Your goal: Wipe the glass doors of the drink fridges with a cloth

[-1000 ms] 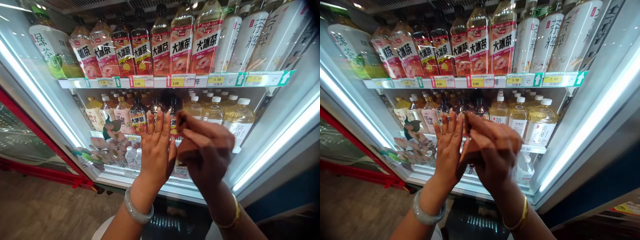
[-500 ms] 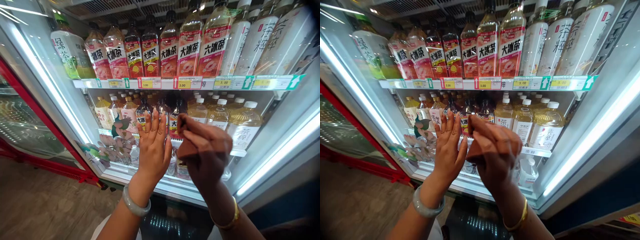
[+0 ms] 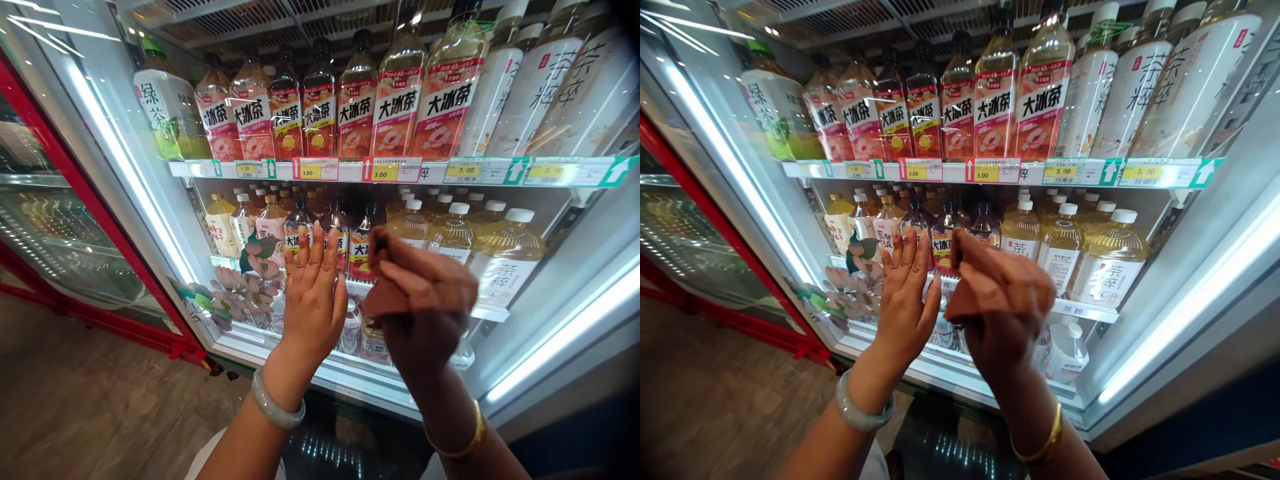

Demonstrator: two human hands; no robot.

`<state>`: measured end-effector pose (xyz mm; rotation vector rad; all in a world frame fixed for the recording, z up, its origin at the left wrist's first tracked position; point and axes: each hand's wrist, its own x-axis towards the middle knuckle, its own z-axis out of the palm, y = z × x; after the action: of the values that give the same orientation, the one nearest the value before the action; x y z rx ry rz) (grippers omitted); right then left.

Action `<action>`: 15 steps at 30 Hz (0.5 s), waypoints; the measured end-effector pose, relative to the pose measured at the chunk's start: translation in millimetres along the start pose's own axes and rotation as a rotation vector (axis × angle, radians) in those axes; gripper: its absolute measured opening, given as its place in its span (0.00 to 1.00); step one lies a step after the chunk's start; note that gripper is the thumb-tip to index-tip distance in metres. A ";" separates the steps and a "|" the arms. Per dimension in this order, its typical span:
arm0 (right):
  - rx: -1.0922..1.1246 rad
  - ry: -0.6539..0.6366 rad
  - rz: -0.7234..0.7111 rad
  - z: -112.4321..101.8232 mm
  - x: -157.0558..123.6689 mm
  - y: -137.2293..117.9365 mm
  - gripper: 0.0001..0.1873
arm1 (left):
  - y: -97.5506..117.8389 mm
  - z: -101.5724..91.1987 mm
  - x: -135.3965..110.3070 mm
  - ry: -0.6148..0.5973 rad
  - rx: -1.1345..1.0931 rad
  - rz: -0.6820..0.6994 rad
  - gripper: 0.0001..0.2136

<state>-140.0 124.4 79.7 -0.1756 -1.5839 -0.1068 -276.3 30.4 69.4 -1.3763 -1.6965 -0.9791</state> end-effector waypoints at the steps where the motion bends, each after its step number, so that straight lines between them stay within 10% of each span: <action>1: 0.007 -0.046 -0.020 5.8 -6.4 -5.1 0.12 | -0.8 -0.3 -0.8 -0.006 -0.006 0.003 0.34; 15: 0.019 0.000 0.011 0.6 -1.4 -1.5 0.11 | -8.6 -2.7 -5.3 -0.003 0.023 -0.007 0.36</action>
<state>-140.9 123.0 78.3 -0.1690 -1.5836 -0.0832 -283.7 24.6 64.9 -1.3583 -1.7107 -0.9588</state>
